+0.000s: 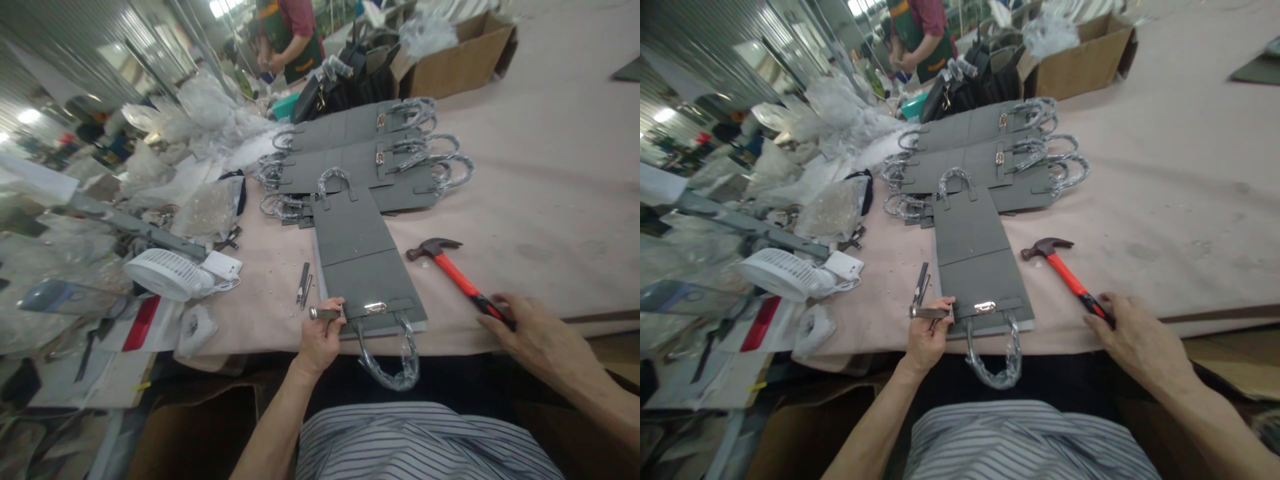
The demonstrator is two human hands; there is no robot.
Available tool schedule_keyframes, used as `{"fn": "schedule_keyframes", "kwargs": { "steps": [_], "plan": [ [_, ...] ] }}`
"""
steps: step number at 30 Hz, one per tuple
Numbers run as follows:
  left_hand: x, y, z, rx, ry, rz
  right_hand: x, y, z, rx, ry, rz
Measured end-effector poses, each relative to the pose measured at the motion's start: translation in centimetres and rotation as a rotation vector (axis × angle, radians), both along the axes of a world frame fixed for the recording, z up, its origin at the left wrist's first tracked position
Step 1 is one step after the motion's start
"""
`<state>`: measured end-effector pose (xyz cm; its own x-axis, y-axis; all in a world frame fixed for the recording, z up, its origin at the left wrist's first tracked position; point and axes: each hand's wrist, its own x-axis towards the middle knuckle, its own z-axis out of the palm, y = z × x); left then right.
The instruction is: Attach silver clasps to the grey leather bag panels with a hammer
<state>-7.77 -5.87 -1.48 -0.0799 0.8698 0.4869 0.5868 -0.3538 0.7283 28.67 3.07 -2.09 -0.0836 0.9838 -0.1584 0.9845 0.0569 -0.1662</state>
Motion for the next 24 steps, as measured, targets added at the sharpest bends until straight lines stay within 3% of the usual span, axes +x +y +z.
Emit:
{"fn": "schedule_keyframes", "kwargs": {
  "steps": [3,8,11,14,16,19,21,24],
  "plan": [
    [0.2,0.4,0.4,-0.013,0.029,-0.024,0.0,0.8,0.7,-0.111,0.257,-0.036],
    [0.5,0.6,0.5,-0.01,-0.012,-0.006,-1.2,0.8,3.4,-0.575,1.104,0.002],
    [0.8,0.4,0.4,-0.032,-0.057,-0.003,-3.7,0.4,6.2,-0.686,1.2,-0.119],
    [1.1,0.5,0.6,-0.074,-0.072,0.002,-5.7,0.2,9.5,-0.585,1.128,-0.251],
    [1.3,0.6,0.7,-0.094,-0.074,0.004,-6.2,-0.1,11.7,-0.431,1.027,-0.217],
    [1.3,0.7,0.9,-0.107,-0.055,-0.004,-6.0,-1.2,13.9,-0.058,0.775,0.035],
    [1.3,0.7,1.1,-0.108,-0.03,-0.005,-6.1,-2.2,14.5,0.158,0.62,0.265],
    [1.4,0.7,1.3,-0.118,-0.001,0.013,-6.7,-3.3,14.5,0.268,0.46,0.643]
  ]
}}
